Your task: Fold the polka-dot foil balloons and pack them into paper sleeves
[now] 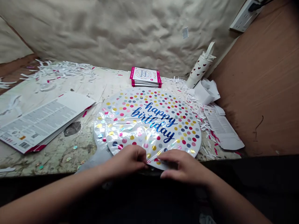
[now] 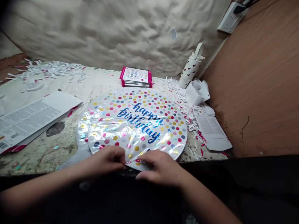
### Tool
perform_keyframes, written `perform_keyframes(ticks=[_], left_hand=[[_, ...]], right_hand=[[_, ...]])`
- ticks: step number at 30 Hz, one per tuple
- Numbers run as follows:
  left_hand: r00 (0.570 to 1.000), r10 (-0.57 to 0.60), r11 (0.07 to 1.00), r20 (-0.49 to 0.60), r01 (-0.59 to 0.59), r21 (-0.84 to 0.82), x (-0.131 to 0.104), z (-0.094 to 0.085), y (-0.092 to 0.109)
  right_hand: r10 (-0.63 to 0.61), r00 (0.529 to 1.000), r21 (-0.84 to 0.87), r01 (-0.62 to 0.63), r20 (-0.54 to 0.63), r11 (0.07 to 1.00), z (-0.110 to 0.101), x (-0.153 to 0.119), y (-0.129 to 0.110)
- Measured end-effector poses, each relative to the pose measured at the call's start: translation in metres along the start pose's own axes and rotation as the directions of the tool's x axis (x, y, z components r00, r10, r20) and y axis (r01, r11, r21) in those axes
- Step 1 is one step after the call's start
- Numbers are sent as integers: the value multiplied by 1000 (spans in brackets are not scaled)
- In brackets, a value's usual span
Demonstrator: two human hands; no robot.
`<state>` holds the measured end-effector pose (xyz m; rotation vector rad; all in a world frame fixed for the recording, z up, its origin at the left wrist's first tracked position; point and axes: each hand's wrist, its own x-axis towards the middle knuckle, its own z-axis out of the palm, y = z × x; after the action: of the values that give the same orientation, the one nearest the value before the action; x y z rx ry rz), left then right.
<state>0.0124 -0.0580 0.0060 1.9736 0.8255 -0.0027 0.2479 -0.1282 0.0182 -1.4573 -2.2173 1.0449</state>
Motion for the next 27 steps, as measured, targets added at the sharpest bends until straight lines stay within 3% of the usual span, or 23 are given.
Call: perform_keyframes(ticks=[3,6,9,12,15,18,21,24,26,27], left_hand=[[972,-167,933,163,209,-292,12,-19,2],[971,-208,913,118,236,-333,16,-25,7],[982,-174,941,73,188,-282,12,-25,14],[995,-81,988,53,87,-125,9,-26,20],[998,-26,990,-51,33,141,5,-22,27],[993,56,904,-105,-5,427,-14,-19,25],[984,41,787,-175,76,613,-53,-31,6],[919,52,688,-391,251,681,-88,-56,-15],[852,174,674,-494,263,691,-94,-67,-23],[834,241,676,-497,224,702,-91,-69,-26]], right_hand=[[18,999,-130,-22,-30,991,23,14,-31],[22,995,-159,-38,-102,987,29,26,-32],[2,987,-21,-5,-162,1000,28,35,-23],[92,983,168,-64,-161,984,25,41,-18],[98,990,251,-71,-97,965,24,44,-19],[110,984,318,-62,-137,946,26,43,-19],[169,955,449,-43,-245,892,29,37,-13],[252,903,568,-10,-349,823,33,30,-6],[240,890,559,20,-388,829,35,26,-8],[187,898,512,49,-399,857,36,24,-11]])
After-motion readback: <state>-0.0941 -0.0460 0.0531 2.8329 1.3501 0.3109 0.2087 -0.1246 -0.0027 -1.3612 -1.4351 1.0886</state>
